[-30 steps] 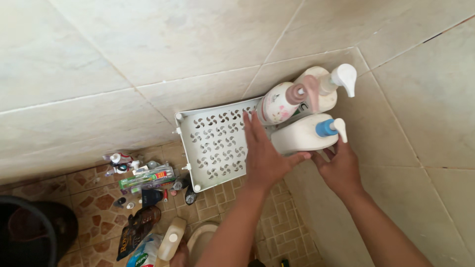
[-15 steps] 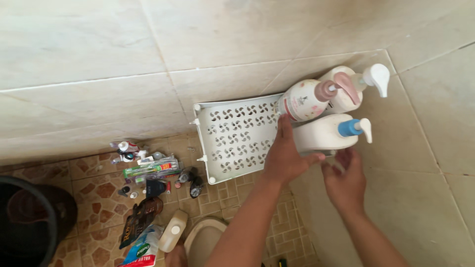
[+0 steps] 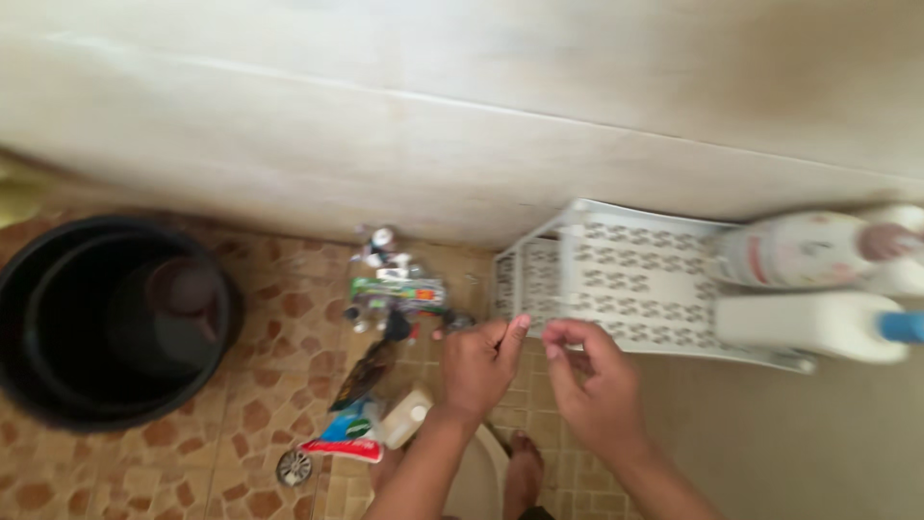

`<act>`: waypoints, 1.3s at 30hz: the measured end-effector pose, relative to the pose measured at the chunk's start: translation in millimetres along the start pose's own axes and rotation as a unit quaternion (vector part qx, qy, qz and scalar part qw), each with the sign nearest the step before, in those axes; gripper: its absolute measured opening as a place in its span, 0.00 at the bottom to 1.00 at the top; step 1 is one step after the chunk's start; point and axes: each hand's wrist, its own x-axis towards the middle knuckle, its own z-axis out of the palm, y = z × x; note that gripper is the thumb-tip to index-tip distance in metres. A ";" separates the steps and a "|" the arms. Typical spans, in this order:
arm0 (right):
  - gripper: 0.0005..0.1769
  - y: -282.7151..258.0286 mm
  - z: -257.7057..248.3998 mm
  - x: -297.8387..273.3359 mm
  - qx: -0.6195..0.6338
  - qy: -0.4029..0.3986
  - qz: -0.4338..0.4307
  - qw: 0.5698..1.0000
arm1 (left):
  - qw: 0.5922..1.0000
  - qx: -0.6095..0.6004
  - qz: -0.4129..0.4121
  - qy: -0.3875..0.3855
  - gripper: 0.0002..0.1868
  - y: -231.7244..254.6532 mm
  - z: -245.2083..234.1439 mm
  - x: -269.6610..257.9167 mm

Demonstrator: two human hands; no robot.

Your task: The person organizes various toiletries from the bathroom floor into a white plastic wall-mounted rack. They place bottles, tubes, and small containers onto the shelves, using a cloth to wipe the rack surface before arranging the items.

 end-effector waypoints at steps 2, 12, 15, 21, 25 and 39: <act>0.13 -21.0 29.3 14.3 0.010 -0.033 -0.026 0.999 | 0.996 -0.023 -0.081 0.010 0.22 -22.4 -28.7 -3.8; 0.13 -71.6 165.4 41.9 0.018 -0.134 -0.081 0.987 | 0.977 -0.030 -0.092 0.192 0.05 -166.4 -238.6 21.2; 0.14 -77.9 199.9 54.7 0.017 -0.145 -0.092 0.985 | 0.971 0.079 -0.054 0.218 0.03 -215.1 -336.5 50.3; 0.13 -97.4 247.5 77.5 -0.021 -0.143 -0.124 0.982 | 0.890 0.149 -0.211 0.375 0.19 -288.8 -495.0 136.8; 0.16 -108.0 244.0 106.7 -0.115 -0.054 -0.107 0.986 | 0.859 0.125 -0.267 0.418 0.45 -339.4 -537.7 183.8; 0.50 -122.6 204.1 181.6 -0.406 -0.172 -0.359 0.823 | 0.817 0.162 -0.187 0.521 0.09 -340.8 -531.0 196.5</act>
